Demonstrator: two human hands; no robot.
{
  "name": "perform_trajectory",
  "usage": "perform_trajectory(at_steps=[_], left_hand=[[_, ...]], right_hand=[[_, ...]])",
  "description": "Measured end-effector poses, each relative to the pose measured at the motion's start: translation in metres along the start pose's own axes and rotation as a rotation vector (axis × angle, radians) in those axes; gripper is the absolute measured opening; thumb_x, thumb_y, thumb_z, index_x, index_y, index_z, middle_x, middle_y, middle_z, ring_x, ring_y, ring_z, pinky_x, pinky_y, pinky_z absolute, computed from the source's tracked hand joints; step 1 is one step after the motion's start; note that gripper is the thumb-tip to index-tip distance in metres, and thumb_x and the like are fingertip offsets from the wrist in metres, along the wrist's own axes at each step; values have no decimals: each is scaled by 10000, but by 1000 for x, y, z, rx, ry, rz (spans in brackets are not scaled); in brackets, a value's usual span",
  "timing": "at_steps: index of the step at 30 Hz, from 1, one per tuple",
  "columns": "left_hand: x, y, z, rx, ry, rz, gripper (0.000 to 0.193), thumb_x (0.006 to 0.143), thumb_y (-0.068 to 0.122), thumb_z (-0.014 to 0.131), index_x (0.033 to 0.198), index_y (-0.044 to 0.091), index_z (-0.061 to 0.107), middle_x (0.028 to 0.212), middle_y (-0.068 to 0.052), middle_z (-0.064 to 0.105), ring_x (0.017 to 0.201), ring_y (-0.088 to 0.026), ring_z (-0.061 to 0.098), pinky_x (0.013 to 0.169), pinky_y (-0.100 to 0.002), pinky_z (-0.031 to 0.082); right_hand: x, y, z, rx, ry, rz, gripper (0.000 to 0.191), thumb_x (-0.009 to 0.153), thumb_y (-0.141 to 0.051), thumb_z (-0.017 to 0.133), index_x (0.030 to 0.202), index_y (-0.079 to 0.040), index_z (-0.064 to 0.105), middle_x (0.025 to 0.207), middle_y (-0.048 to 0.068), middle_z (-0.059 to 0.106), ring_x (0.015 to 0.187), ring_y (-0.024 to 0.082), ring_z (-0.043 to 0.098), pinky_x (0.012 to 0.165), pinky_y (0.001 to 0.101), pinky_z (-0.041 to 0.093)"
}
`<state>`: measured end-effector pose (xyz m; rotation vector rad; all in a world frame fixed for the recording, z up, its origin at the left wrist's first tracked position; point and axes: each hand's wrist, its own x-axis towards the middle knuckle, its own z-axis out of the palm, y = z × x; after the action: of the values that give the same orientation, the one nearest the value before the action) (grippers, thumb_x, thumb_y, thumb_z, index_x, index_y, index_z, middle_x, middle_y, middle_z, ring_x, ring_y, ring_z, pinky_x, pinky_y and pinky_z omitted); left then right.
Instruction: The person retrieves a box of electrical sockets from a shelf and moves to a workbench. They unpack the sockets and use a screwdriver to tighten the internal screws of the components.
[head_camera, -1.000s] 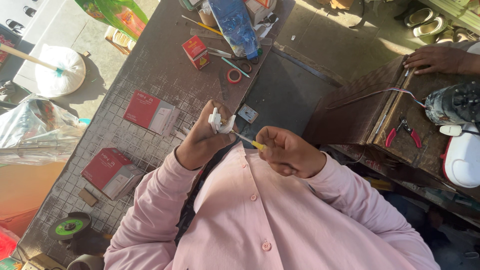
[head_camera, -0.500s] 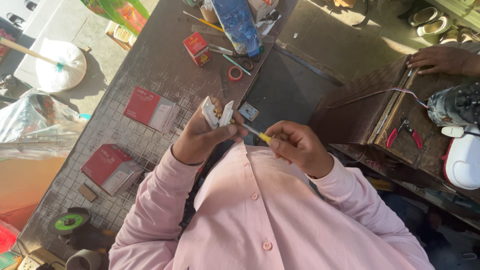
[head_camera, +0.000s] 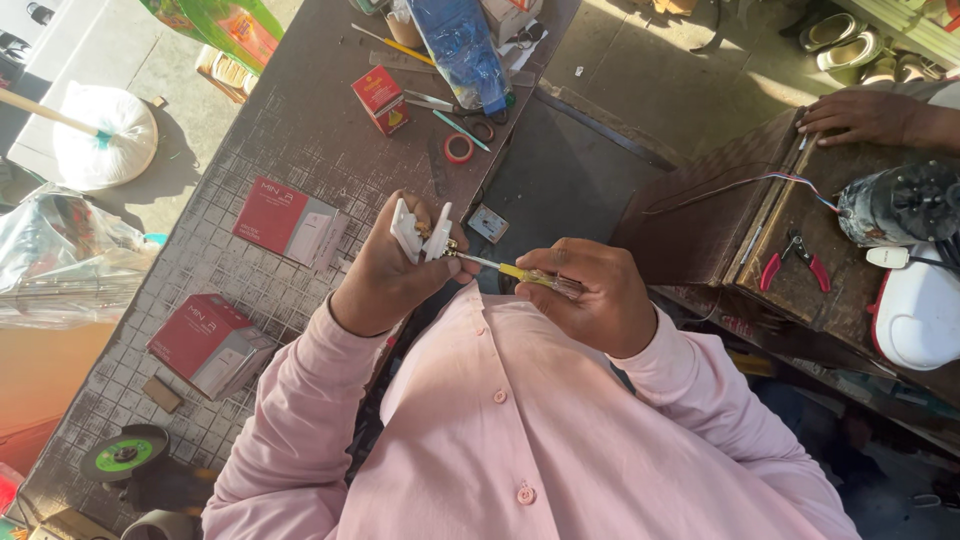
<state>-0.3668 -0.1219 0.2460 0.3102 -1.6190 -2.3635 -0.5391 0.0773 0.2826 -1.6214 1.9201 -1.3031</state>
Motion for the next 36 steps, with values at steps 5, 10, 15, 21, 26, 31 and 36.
perform_trajectory(at_steps=[5, 10, 15, 21, 26, 31, 36], left_hand=[[2, 1, 1, 8, -12, 3, 364, 924, -117, 587, 1076, 113, 349, 1102, -135, 632, 1034, -216, 724, 918, -370, 635], [1, 1, 0, 46, -49, 57, 357, 937, -121, 573, 1079, 111, 341, 1099, -134, 646, 1051, -211, 717, 945, -365, 632], [1, 1, -3, 102, -71, 70, 334, 950, -126, 552, 1084, 101, 345, 1087, -126, 642, 1054, -216, 719, 938, -365, 628], [3, -4, -2, 125, -64, 68, 320, 940, -136, 528, 1077, 87, 344, 1081, -121, 626, 1025, -216, 724, 893, -357, 632], [2, 0, -4, 156, -91, 68, 319, 951, -127, 550, 1077, 80, 344, 1058, -117, 619, 1002, -210, 732, 894, -354, 637], [1, 3, -3, 219, -116, 74, 323, 953, -119, 579, 1095, 65, 354, 1052, -121, 613, 1001, -206, 717, 887, -345, 628], [1, 3, -3, 136, -134, 80, 315, 972, -113, 566, 1110, 66, 347, 1087, -120, 587, 996, -205, 712, 877, -343, 626]], right_hand=[[-2, 3, 0, 24, -9, -19, 277, 851, -92, 844, 1088, -39, 712, 817, 75, 686, 644, 157, 643, 567, 295, 495], [-3, 5, 2, 13, -9, -9, 278, 864, -112, 839, 1099, -29, 716, 804, 78, 690, 616, 155, 629, 550, 296, 480], [-4, 3, 6, 52, -3, 53, 251, 909, -134, 814, 1117, -35, 716, 814, 79, 697, 622, 146, 652, 564, 283, 502], [-7, 5, 10, -38, -7, -5, 260, 920, -163, 796, 1088, -22, 657, 860, 118, 683, 654, 183, 674, 581, 297, 527], [-13, 14, 13, 48, -68, 60, 195, 996, -141, 732, 1141, -18, 692, 824, 63, 717, 674, 131, 695, 608, 275, 545], [-17, 22, 19, 523, -169, 432, 332, 913, -173, 779, 1128, -3, 591, 761, 51, 642, 638, 60, 568, 551, 240, 469], [-25, 18, 23, 124, -28, 171, 129, 1013, -160, 739, 1074, -57, 690, 754, 8, 683, 600, 41, 574, 555, 236, 477]])
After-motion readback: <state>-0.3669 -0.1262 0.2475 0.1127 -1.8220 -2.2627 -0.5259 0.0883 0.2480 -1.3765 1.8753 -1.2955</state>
